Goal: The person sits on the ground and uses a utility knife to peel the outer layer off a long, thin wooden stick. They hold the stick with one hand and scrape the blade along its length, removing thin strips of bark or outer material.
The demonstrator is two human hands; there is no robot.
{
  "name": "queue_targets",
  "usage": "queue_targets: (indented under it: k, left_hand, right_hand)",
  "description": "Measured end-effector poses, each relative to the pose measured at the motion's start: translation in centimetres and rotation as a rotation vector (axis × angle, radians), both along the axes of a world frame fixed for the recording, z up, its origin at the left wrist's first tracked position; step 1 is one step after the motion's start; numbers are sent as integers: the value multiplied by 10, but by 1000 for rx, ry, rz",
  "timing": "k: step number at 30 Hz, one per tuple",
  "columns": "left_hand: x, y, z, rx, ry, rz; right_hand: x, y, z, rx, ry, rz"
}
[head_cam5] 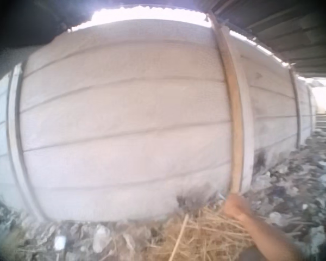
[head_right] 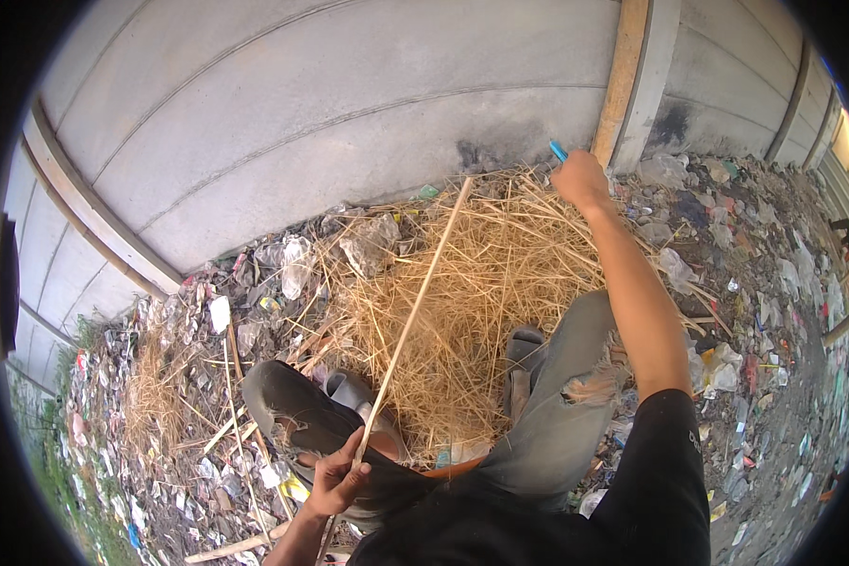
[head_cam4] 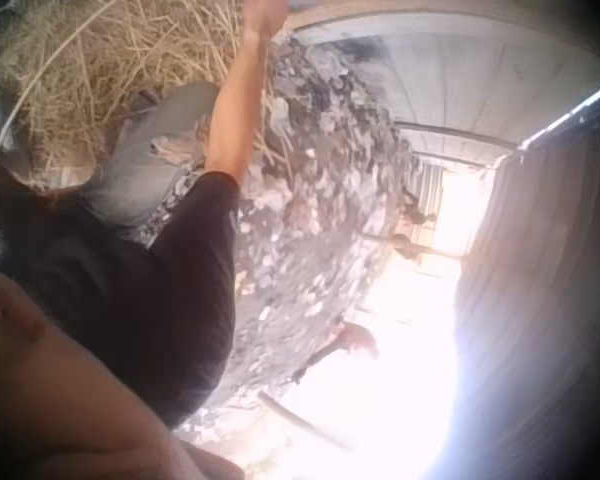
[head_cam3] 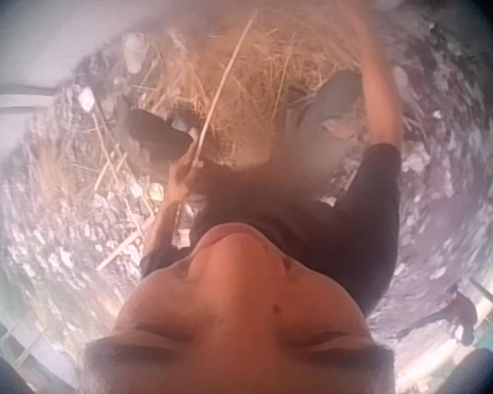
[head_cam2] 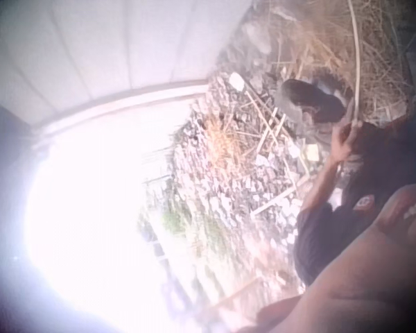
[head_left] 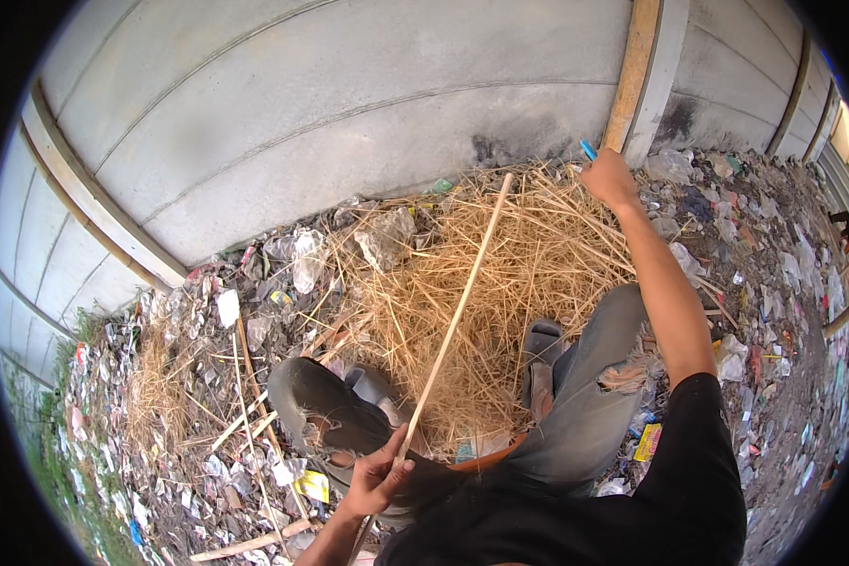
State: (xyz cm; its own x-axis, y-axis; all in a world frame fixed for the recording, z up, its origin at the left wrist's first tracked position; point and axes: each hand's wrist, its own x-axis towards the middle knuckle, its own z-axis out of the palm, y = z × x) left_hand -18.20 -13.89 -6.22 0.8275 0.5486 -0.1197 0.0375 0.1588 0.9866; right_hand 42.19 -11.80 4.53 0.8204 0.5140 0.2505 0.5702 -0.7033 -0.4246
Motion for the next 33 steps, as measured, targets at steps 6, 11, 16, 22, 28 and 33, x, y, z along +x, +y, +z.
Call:
queue_targets:
  k: [6,11,16,22,28,33]
  left_hand:
    - [31,21,17,50,-64,96]
    - [62,22,31,11,-142,104]
    - [83,19,40,16,-134,87]
    - [113,29,48,3,-167,128]
    - [139,59,48,253,-123,199]
    - [169,65,67,611,-85,290]
  right_hand:
    - [-64,22,16,275,86,448]
    - [-149,25,45,395,293,742]
    - [-185,28,30,268,434,911]
    - [-208,17,18,254,513,1035]
    - [-216,4,21,165,462,1104]
    - [-214,5,15,-16,105,1021]
